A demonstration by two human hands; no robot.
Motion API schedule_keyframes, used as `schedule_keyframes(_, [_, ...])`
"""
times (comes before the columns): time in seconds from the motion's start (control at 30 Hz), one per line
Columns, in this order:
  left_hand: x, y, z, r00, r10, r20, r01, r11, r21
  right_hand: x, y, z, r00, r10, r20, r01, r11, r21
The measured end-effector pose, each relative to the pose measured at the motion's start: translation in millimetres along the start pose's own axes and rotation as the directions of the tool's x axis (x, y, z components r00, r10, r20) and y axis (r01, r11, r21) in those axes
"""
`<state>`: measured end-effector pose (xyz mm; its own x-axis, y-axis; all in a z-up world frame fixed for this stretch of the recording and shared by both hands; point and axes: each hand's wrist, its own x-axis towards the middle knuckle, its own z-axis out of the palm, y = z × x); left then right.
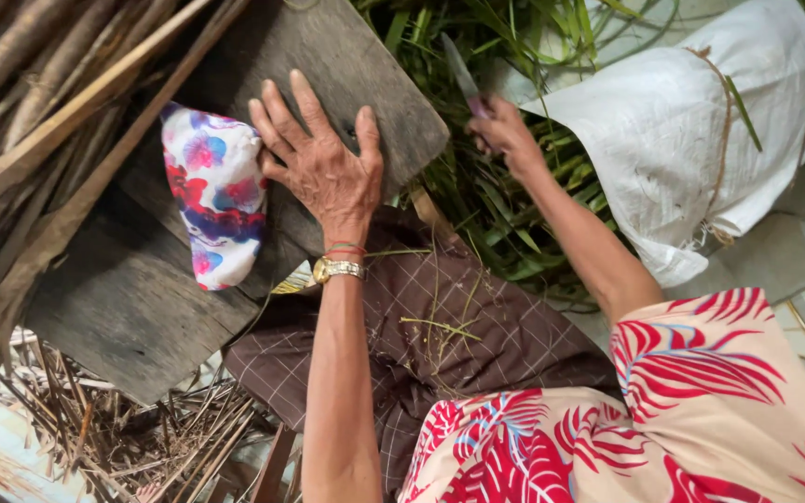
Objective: Stripping the leafy part off palm fronds using a knife to extract the midribs
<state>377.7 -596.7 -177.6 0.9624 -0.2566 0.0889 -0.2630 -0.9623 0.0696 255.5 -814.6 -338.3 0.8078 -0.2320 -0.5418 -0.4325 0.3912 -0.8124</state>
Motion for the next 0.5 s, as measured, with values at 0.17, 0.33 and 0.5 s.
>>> schedule_keyframes(0.17, [0,-3,7,1.0,0.011,0.011,-0.011,0.999,0.033,-52,43,-87,0.988,-0.031,-0.152,-0.054,0.85,-0.524])
schedule_keyframes(0.33, [0,-4,8,1.0,0.011,-0.002,-0.011,1.0,0.01,-68,86,-135,0.899,-0.234,-0.37,-0.132,0.661,-0.739])
schedule_keyframes(0.5, [0,-5,8,1.0,0.007,-0.008,-0.007,1.0,0.013,-61,116,-144,0.878,-0.178,-0.443,-0.329,0.447,-0.832])
